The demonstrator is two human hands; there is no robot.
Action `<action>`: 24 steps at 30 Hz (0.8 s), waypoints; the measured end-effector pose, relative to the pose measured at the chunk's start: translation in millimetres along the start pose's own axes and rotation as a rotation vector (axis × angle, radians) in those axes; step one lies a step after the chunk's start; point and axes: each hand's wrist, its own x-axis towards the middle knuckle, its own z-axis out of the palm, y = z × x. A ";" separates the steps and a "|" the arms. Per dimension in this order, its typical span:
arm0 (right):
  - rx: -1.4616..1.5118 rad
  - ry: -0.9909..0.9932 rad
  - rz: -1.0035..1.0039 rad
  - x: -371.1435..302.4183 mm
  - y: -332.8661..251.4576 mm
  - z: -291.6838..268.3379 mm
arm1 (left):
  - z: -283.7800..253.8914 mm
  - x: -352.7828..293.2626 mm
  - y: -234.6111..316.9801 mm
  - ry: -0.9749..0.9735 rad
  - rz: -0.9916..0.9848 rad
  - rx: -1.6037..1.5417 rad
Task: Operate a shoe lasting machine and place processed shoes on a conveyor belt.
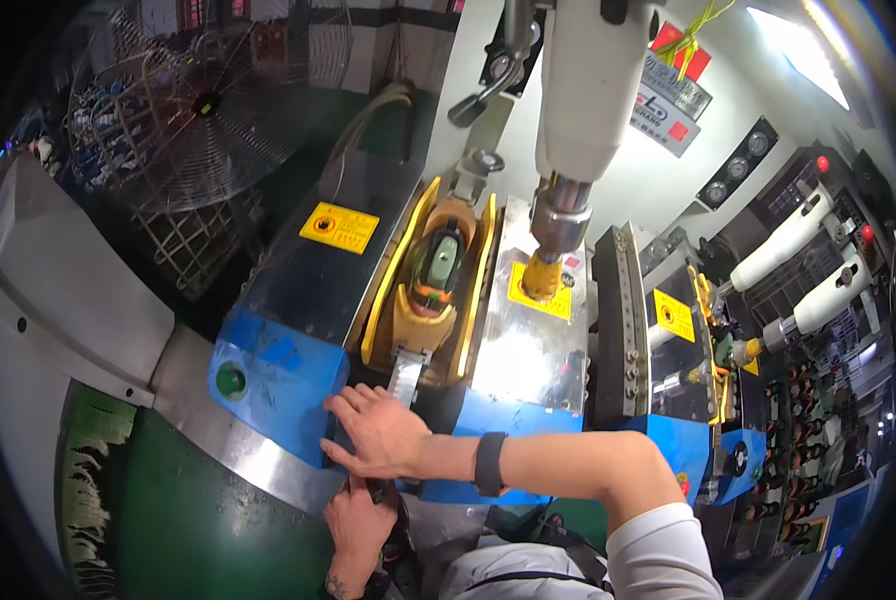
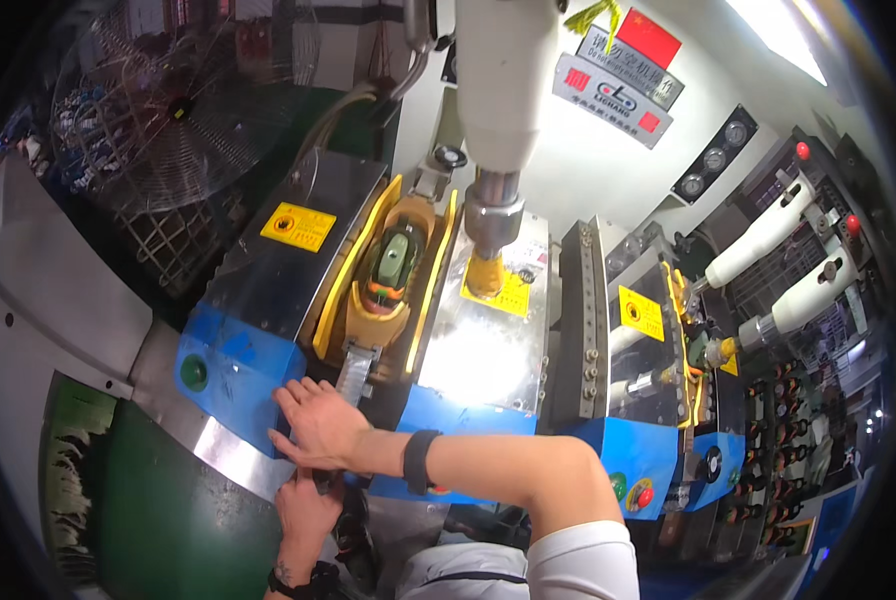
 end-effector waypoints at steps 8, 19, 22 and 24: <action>0.064 0.105 -0.115 -5.4 -17.9 -9.4 | -1.7 1.9 10.2 0.025 0.084 -0.100; 0.379 0.731 1.040 77.1 170.4 -94.4 | -13.9 12.2 14.9 -0.334 -0.160 0.004; 0.092 0.826 0.883 91.6 190.0 -43.7 | -10.0 4.8 8.6 -0.166 -0.127 0.065; 0.214 0.826 0.920 94.1 182.4 -45.7 | -16.4 2.3 6.1 -0.211 -0.163 0.031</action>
